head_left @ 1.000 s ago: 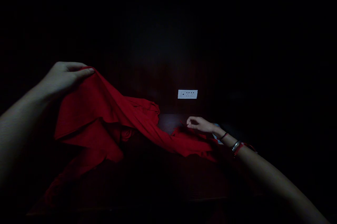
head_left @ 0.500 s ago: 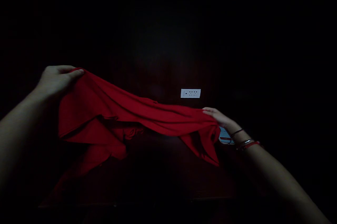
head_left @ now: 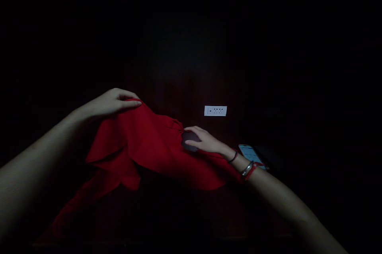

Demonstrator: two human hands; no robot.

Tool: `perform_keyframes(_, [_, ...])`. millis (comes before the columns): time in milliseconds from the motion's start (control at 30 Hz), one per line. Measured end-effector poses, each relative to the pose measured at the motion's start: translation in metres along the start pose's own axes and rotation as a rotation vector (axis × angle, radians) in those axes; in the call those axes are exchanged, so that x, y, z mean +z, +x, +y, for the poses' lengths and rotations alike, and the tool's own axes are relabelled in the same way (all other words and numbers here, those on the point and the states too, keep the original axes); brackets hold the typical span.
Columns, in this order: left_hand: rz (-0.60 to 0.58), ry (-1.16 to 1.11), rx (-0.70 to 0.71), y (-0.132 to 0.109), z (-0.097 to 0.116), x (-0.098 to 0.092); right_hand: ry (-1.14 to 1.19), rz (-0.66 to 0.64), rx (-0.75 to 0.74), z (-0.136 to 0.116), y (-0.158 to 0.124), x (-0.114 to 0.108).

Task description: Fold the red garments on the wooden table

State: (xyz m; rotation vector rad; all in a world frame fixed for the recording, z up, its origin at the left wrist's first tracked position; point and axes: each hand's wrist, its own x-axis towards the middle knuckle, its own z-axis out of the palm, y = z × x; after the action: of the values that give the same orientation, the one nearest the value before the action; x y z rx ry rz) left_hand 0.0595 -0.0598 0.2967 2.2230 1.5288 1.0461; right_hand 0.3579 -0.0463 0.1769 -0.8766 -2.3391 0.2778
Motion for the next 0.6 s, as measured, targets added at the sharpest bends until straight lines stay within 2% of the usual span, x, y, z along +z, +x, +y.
perform_keyframes(100, [-0.198,0.021,0.136,-0.003,0.013,-0.002,0.257,0.020,-0.056,-0.035,0.039,0.038])
perform_keyframes(133, [-0.212,0.026,0.149,-0.004,0.016,-0.003,0.354,0.013,-0.061,-0.041,0.051,0.045])
perform_keyframes(200, [-0.225,0.030,0.149,-0.005,0.018,-0.008,0.525,-0.013,-0.054,-0.043,0.067,0.049])
perform_keyframes(267, [-0.227,0.020,0.127,-0.006,0.015,-0.012,0.621,-0.031,-0.034,-0.035,0.071,0.044])
perform_keyframes(367, [-0.187,-0.024,0.064,-0.005,0.003,-0.015,0.608,-0.143,-0.013,-0.009,0.056,0.027])
perform_keyframes(467, [-0.077,-0.093,-0.001,-0.002,-0.010,-0.012,0.530,-0.307,0.045,0.019,0.026,0.011])
perform_keyframes(533, [-0.001,-0.133,-0.032,0.001,-0.016,-0.006,0.518,-0.334,0.118,0.033,0.004,0.007])
perform_keyframes(600, [0.046,-0.147,-0.039,0.005,-0.018,0.000,0.538,-0.283,0.208,0.043,-0.013,0.007])
